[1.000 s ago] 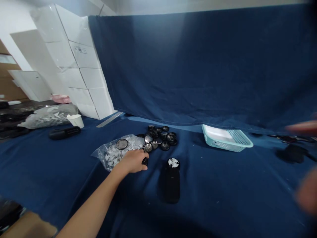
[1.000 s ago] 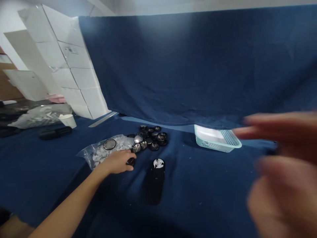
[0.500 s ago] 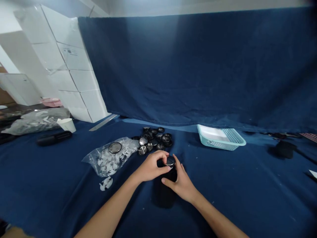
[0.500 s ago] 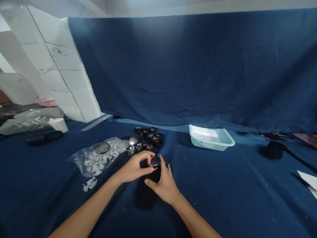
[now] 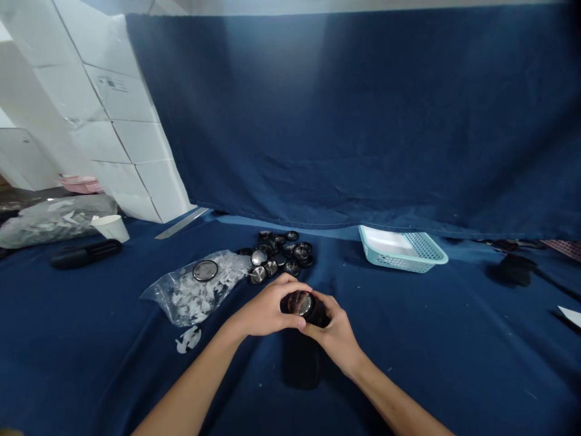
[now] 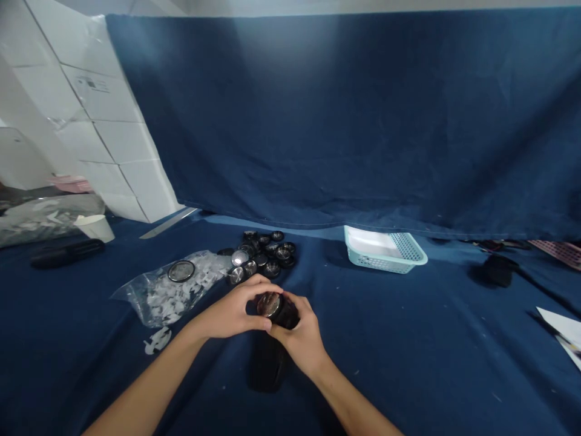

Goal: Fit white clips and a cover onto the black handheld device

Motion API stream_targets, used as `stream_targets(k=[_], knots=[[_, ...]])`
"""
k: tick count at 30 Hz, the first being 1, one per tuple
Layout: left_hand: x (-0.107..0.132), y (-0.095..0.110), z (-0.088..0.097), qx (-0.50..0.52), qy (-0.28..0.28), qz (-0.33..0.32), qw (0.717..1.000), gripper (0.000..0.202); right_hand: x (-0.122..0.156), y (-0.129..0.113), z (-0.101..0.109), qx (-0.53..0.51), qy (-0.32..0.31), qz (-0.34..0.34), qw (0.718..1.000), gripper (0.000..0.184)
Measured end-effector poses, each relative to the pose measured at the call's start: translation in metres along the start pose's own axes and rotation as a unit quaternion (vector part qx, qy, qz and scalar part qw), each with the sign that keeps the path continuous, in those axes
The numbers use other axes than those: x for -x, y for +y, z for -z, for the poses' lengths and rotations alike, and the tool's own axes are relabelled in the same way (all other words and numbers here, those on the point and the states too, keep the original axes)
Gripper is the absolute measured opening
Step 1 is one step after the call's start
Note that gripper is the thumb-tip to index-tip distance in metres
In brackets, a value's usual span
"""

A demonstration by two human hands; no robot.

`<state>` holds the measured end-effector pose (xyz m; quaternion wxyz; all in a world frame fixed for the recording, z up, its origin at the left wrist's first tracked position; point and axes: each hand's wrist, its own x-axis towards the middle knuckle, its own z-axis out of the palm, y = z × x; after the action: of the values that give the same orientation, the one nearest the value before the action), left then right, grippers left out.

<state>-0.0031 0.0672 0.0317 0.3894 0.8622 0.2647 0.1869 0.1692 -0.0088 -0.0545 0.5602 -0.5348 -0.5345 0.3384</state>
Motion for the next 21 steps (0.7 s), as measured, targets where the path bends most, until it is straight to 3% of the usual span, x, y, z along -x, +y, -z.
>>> stream_targets(k=[7, 15, 21], knots=[[-0.003, -0.004, -0.013, 0.039, 0.054, 0.044, 0.997, 0.052, -0.001, -0.010, 0.005, 0.053, 0.036, 0.057, 0.996, 0.049], [-0.003, 0.007, -0.020, -0.006, 0.100, 0.093, 0.991, 0.043, 0.003, -0.021, 0.001, 0.102, 0.065, 0.081, 0.989, 0.046], [-0.005, 0.013, -0.036, -0.048, 0.179, 0.133, 0.974, 0.041, 0.009, -0.031, -0.005, 0.138, 0.114, 0.097, 0.979, 0.052]])
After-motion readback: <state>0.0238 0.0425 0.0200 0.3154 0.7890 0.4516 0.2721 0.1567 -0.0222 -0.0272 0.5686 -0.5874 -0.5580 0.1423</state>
